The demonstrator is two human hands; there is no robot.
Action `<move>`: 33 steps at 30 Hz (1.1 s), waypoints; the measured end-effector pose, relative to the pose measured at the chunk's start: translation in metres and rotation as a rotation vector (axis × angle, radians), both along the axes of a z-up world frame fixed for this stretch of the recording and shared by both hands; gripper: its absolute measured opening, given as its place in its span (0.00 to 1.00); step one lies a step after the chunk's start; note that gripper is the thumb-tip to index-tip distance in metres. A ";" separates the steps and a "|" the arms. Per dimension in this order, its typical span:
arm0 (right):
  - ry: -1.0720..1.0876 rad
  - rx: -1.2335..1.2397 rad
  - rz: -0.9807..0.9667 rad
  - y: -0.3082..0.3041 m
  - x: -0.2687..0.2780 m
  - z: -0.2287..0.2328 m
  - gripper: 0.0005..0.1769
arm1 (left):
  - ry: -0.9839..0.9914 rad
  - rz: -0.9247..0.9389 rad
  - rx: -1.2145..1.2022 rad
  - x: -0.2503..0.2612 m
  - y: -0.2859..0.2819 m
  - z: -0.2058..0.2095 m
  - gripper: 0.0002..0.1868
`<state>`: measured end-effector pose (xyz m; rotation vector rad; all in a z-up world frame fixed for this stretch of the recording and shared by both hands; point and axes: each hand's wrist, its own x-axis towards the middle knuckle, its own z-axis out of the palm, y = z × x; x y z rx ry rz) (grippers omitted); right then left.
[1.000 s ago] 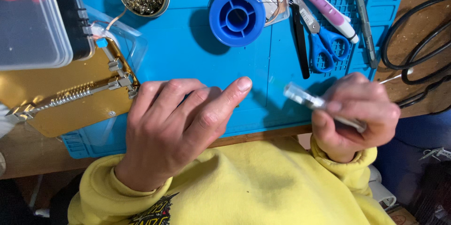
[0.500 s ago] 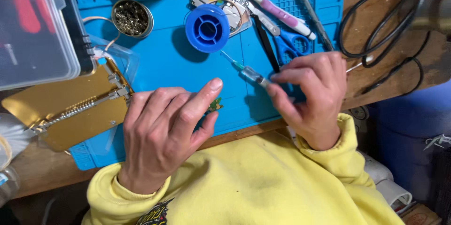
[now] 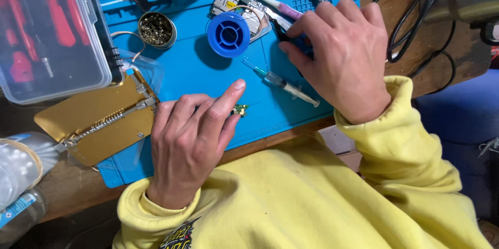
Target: The person uses a soldering iron to apply heat to a small green circuit board held in their left hand. After soldering, they use a syringe to apply a liquid to the board and then scrub the surface with a toothbrush. Finally, the person places the circuit board into a small transparent plastic case.
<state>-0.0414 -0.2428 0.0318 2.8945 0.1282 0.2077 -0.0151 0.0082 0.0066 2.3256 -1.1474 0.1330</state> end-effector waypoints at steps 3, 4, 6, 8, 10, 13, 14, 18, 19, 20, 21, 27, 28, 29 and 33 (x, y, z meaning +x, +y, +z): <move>0.005 0.002 0.008 0.001 0.004 0.001 0.12 | 0.006 -0.001 0.009 0.000 0.002 0.000 0.25; 0.005 0.003 0.009 0.002 0.004 -0.001 0.12 | 0.007 0.001 0.010 0.000 0.003 -0.001 0.25; 0.014 0.043 -0.013 0.003 0.005 -0.003 0.12 | 0.011 -0.008 0.017 0.000 0.003 -0.001 0.26; 0.029 0.031 -0.034 0.000 0.003 -0.003 0.13 | 0.011 -0.007 0.013 0.000 0.003 -0.001 0.26; 0.040 0.019 -0.055 -0.001 0.002 -0.001 0.14 | 0.007 -0.005 0.010 0.000 0.002 -0.001 0.26; 0.082 0.063 -0.037 -0.002 0.005 0.003 0.09 | -0.002 -0.002 0.015 -0.001 0.001 0.001 0.27; 0.104 0.097 -0.054 -0.003 0.006 0.003 0.08 | 0.000 -0.002 0.011 -0.001 0.001 0.001 0.26; 0.116 0.136 -0.081 -0.003 0.006 0.000 0.07 | 0.008 0.000 0.015 -0.001 0.001 0.004 0.26; 0.111 0.137 -0.077 -0.004 0.006 0.002 0.07 | 0.002 0.004 0.015 -0.001 0.001 0.004 0.26; 0.125 0.172 -0.103 -0.006 0.005 0.004 0.08 | 0.013 0.001 0.015 -0.002 0.002 0.004 0.27; 0.139 0.207 -0.128 -0.007 0.004 0.006 0.08 | 0.024 -0.001 0.014 -0.002 0.002 0.004 0.28; 0.179 0.303 -0.171 -0.016 -0.005 0.014 0.09 | 0.029 0.002 0.008 -0.001 0.002 0.004 0.27; 0.191 0.307 -0.170 -0.015 -0.008 0.017 0.09 | 0.039 0.004 0.014 -0.001 0.003 0.004 0.27; 0.157 0.427 -0.102 -0.014 -0.010 0.019 0.08 | 0.033 0.002 0.016 -0.001 0.003 0.003 0.29; 0.083 0.950 -0.042 0.004 -0.022 0.022 0.25 | 0.036 -0.007 0.019 0.000 0.003 -0.002 0.29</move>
